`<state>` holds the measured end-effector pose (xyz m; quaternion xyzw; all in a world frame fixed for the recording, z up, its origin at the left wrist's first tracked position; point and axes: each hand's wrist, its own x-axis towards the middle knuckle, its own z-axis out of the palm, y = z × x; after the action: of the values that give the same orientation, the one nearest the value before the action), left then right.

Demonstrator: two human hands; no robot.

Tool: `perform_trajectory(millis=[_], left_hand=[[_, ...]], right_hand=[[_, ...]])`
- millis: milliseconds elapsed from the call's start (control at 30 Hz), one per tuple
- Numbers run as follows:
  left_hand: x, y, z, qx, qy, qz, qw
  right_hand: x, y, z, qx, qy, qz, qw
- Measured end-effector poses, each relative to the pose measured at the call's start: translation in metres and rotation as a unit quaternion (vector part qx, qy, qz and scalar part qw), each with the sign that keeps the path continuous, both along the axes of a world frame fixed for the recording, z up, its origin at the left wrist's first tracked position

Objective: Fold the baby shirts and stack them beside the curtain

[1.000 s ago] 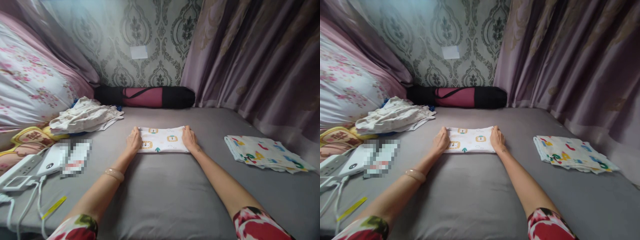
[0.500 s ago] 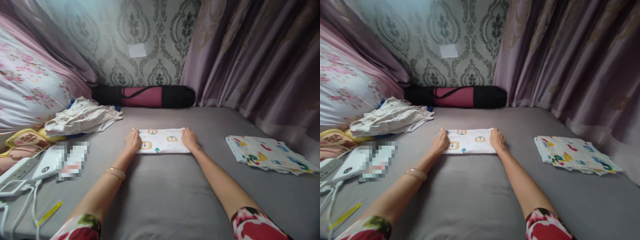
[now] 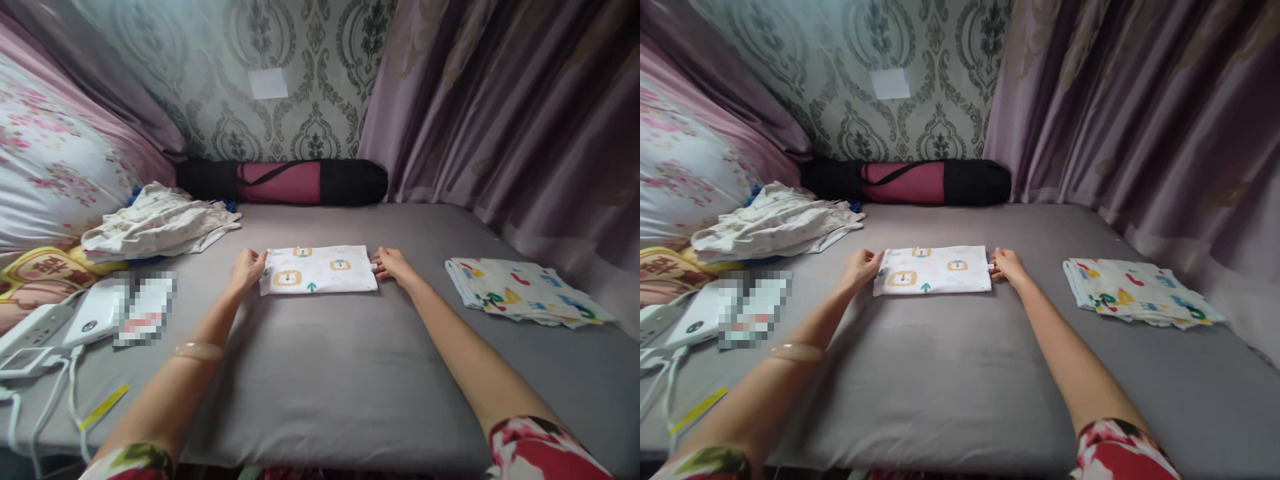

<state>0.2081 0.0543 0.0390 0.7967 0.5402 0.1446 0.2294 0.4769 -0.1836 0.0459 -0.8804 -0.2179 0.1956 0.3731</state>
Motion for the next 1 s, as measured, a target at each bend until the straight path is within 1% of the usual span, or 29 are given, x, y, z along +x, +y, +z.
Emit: perform_trajectory(millis=[67,100,133,200,267,333,433,533,633,733,900,1000], left_hand=[[-0.021,-0.004,0.002,0.005,-0.032,-0.03,0.999],[-0.031,-0.008,0.002,-0.011,-0.048,-0.046,0.998],[-0.041,-0.014,0.003,-0.043,-0.063,-0.056,0.996],[-0.055,-0.026,0.004,-0.132,-0.088,-0.071,0.985],[-0.063,-0.037,0.005,-0.211,-0.104,-0.08,0.969],[-0.064,-0.046,0.007,-0.253,-0.121,-0.085,0.956],[-0.061,-0.054,0.009,-0.269,-0.173,-0.069,0.945],[-0.058,-0.055,0.007,-0.295,-0.224,-0.054,0.927],[-0.056,-0.052,0.001,-0.337,-0.195,-0.067,0.919],[-0.056,-0.046,-0.001,-0.355,-0.178,-0.078,0.914],[-0.06,-0.037,0.008,-0.39,-0.17,-0.085,0.901],[-0.062,-0.034,0.012,-0.395,-0.157,-0.085,0.901]], right_hand=[[-0.004,-0.023,0.0,0.044,0.053,0.001,0.998],[-0.008,-0.034,0.0,0.056,0.077,0.01,0.995],[-0.013,-0.044,0.0,0.06,0.096,0.027,0.993],[-0.023,-0.059,0.001,0.05,0.121,0.075,0.989],[-0.033,-0.066,0.002,0.046,0.138,0.107,0.984],[-0.042,-0.067,0.004,0.042,0.143,0.118,0.982],[-0.049,-0.062,0.005,0.04,0.148,0.113,0.982],[-0.053,-0.058,0.005,0.055,0.176,0.114,0.976],[-0.055,-0.055,0.002,0.058,0.202,0.113,0.971],[-0.054,-0.051,-0.001,0.053,0.203,0.103,0.972],[-0.045,-0.049,-0.005,0.031,0.2,0.111,0.973],[-0.044,-0.05,-0.005,0.024,0.204,0.115,0.972]])
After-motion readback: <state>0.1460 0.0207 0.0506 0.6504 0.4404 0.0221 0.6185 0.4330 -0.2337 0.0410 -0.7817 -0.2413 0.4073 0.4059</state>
